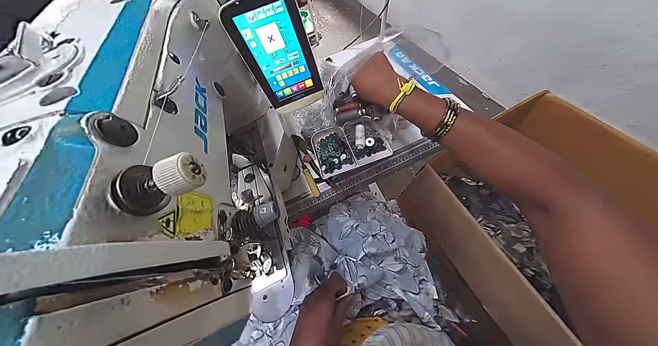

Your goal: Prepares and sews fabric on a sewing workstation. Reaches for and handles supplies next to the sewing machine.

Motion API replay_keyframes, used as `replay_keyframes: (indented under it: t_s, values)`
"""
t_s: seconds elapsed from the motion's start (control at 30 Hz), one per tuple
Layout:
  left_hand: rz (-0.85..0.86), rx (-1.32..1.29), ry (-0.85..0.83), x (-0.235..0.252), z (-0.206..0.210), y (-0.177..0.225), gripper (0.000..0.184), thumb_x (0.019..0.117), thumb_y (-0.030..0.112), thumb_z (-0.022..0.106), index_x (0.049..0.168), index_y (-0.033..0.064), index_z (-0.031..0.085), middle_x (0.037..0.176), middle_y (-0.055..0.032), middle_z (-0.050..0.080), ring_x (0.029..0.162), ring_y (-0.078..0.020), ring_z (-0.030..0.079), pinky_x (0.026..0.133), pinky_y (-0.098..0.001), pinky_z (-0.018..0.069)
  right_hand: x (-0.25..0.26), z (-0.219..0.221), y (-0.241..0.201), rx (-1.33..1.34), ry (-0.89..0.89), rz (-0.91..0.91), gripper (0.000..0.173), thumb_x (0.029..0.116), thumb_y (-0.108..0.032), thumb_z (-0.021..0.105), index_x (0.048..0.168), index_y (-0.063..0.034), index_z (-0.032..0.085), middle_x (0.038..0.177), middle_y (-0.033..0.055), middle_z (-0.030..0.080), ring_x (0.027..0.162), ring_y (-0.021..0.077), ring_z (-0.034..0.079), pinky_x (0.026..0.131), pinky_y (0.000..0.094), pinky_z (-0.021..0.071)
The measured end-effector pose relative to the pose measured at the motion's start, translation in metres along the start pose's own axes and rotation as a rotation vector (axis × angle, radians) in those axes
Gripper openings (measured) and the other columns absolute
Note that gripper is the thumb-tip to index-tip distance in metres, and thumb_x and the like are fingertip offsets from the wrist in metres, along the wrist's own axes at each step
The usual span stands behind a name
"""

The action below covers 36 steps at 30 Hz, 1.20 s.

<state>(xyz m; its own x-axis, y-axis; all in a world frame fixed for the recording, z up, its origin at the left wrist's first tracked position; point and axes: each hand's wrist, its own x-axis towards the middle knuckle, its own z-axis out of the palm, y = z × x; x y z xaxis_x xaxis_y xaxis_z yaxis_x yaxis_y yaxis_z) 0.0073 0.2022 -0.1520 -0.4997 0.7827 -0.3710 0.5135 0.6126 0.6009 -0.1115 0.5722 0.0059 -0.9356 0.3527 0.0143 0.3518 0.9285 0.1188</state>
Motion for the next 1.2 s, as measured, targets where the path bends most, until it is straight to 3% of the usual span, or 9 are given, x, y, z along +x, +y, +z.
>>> replay_keyframes:
  t_s: [0.1,0.2,0.27,0.43,0.7,0.83,1.0,1.1,1.2]
  values:
    - [-0.006,-0.014,0.029,-0.002,-0.001,-0.003,0.027,0.0971,0.022,0.068,0.112,-0.0012,0.070,0.094,-0.0177,0.074,0.087,-0.0348,0.073,0.082,-0.0544,0.0579,0.021,0.008,-0.009,0.055,-0.088,-0.130,0.026,0.1009,-0.016,0.057,0.108,0.0077,0.067,0.117,0.0290,0.065,0.117,0.0466,0.060,0.091,0.0627,0.0464]
    - [0.037,-0.039,0.012,-0.003,0.000,-0.005,0.031,0.0986,0.024,0.066,0.120,0.0008,0.070,0.101,-0.0169,0.075,0.092,-0.0340,0.074,0.086,-0.0542,0.0577,0.049,0.031,-0.006,0.107,-0.225,-0.190,0.048,0.0962,-0.034,0.069,0.133,-0.0032,0.063,0.142,0.0250,0.056,0.136,0.0473,0.047,0.106,0.0719,0.0322]
    - [0.041,-0.046,-0.018,-0.004,-0.001,-0.003,0.035,0.1001,0.024,0.064,0.125,0.0005,0.068,0.106,-0.0198,0.075,0.096,-0.0375,0.073,0.089,-0.0579,0.0563,0.051,0.028,-0.007,0.118,-0.284,-0.147,0.057,0.0952,-0.038,0.070,0.144,-0.0100,0.057,0.148,0.0230,0.050,0.139,0.0487,0.041,0.105,0.0743,0.0311]
    - [0.093,-0.019,0.074,-0.004,-0.011,-0.015,0.033,0.1005,0.021,0.063,0.122,-0.0032,0.069,0.107,-0.0214,0.075,0.098,-0.0385,0.074,0.091,-0.0574,0.0562,0.040,-0.001,-0.006,-0.018,-0.308,-0.186,0.046,0.0968,-0.042,0.065,0.117,-0.0006,0.070,0.117,0.0278,0.067,0.114,0.0468,0.061,0.091,0.0697,0.0435]
    - [0.112,-0.052,-0.001,0.003,-0.012,-0.019,0.031,0.1005,0.020,0.064,0.112,-0.0072,0.069,0.101,-0.0244,0.073,0.097,-0.0407,0.072,0.091,-0.0576,0.0549,-0.013,-0.019,0.010,-0.058,-0.106,-0.045,0.027,0.1000,-0.010,0.058,0.123,0.0043,0.064,0.120,0.0284,0.065,0.117,0.0464,0.061,0.091,0.0648,0.0474]
    - [0.227,-0.018,0.094,0.009,-0.006,-0.020,0.024,0.0975,0.016,0.066,0.102,-0.0080,0.069,0.095,-0.0237,0.071,0.091,-0.0392,0.071,0.086,-0.0535,0.0569,-0.025,-0.025,0.028,-0.179,-0.244,-0.007,0.025,0.1004,-0.021,0.063,0.105,0.0022,0.070,0.105,0.0256,0.068,0.104,0.0458,0.065,0.080,0.0640,0.0499]
    - [0.253,-0.053,0.161,0.011,-0.001,-0.018,0.016,0.0930,0.006,0.067,0.100,-0.0087,0.070,0.100,-0.0256,0.068,0.097,-0.0405,0.068,0.090,-0.0527,0.0554,-0.042,-0.025,0.043,-0.064,-0.223,-0.147,0.018,0.0963,-0.008,0.064,0.111,-0.0020,0.071,0.114,0.0216,0.067,0.110,0.0433,0.063,0.084,0.0623,0.0499]
    - [0.230,-0.036,0.176,0.009,0.001,-0.011,0.013,0.0930,0.006,0.067,0.099,-0.0055,0.071,0.101,-0.0234,0.069,0.100,-0.0408,0.067,0.092,-0.0526,0.0541,-0.048,-0.016,0.045,0.150,-0.147,-0.393,0.033,0.1058,-0.031,0.056,0.127,-0.0098,0.071,0.139,0.0153,0.061,0.130,0.0371,0.056,0.100,0.0601,0.0470]
    - [0.230,-0.011,0.204,0.007,0.002,-0.007,0.012,0.0921,0.008,0.069,0.096,-0.0033,0.072,0.097,-0.0210,0.070,0.097,-0.0410,0.066,0.088,-0.0532,0.0549,-0.069,0.003,0.016,0.188,-0.237,-0.439,0.078,0.0871,-0.053,0.077,0.146,-0.0076,0.055,0.153,0.0164,0.049,0.136,0.0393,0.050,0.105,0.0644,0.0418]
